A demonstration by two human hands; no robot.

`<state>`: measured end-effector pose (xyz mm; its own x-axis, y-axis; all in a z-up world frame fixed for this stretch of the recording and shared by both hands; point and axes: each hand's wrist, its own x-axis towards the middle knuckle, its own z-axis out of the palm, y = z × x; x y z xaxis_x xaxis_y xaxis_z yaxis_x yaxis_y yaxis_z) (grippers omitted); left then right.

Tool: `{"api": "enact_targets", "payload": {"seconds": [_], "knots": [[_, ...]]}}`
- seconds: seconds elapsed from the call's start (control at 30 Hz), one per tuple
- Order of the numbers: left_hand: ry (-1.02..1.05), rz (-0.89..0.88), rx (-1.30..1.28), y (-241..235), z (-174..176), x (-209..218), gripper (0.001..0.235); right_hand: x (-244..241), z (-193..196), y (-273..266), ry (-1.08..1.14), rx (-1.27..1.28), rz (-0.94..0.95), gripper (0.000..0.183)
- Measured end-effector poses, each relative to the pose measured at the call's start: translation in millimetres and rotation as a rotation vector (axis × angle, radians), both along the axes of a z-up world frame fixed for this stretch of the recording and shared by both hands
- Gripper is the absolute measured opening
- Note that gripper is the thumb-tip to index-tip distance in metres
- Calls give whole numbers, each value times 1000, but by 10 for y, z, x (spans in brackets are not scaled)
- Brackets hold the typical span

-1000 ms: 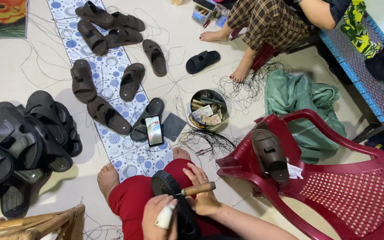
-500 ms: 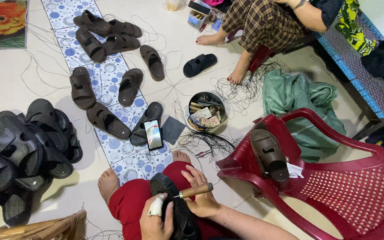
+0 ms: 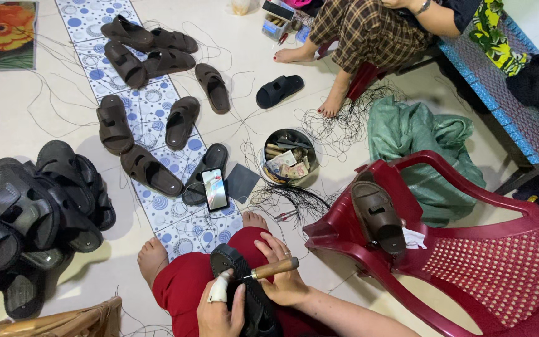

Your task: The person sits on the floor and sews a black sandal using a needle and thread. They repeatedly push the needle through the sole and pull the thread tight to secure the stitching.

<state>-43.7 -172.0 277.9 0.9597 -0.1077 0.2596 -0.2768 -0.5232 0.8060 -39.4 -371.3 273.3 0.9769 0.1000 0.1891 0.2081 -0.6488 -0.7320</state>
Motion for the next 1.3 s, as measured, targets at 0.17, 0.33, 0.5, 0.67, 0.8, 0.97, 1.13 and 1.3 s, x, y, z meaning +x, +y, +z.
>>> {"api": "enact_targets", "payload": {"seconds": [0.17,0.33,0.5,0.67,0.8,0.97,1.13,1.3], "knots": [[96,8,-10,4,25,-23,44,-16,-30,-9,12,-16,6,77],[185,3,7,43,-89,-51,51,-3,-55,-7,-22,-26,10,67],[265,-34,78,71,-102,-53,55,-2,-40,1,2,-23,-5,71],[334,-57,204,89,-85,-12,61,3,-38,-4,5,-24,-5,74],[586,-138,544,116,-20,67,84,-11,-21,-6,44,-22,-5,69],[740,-187,615,136,215,157,91,2,3,5,27,-23,-19,67],[786,-193,559,189,214,173,89,1,6,10,28,-16,-25,68],[771,-165,493,232,196,167,69,1,-3,5,22,-17,-17,67]]}}
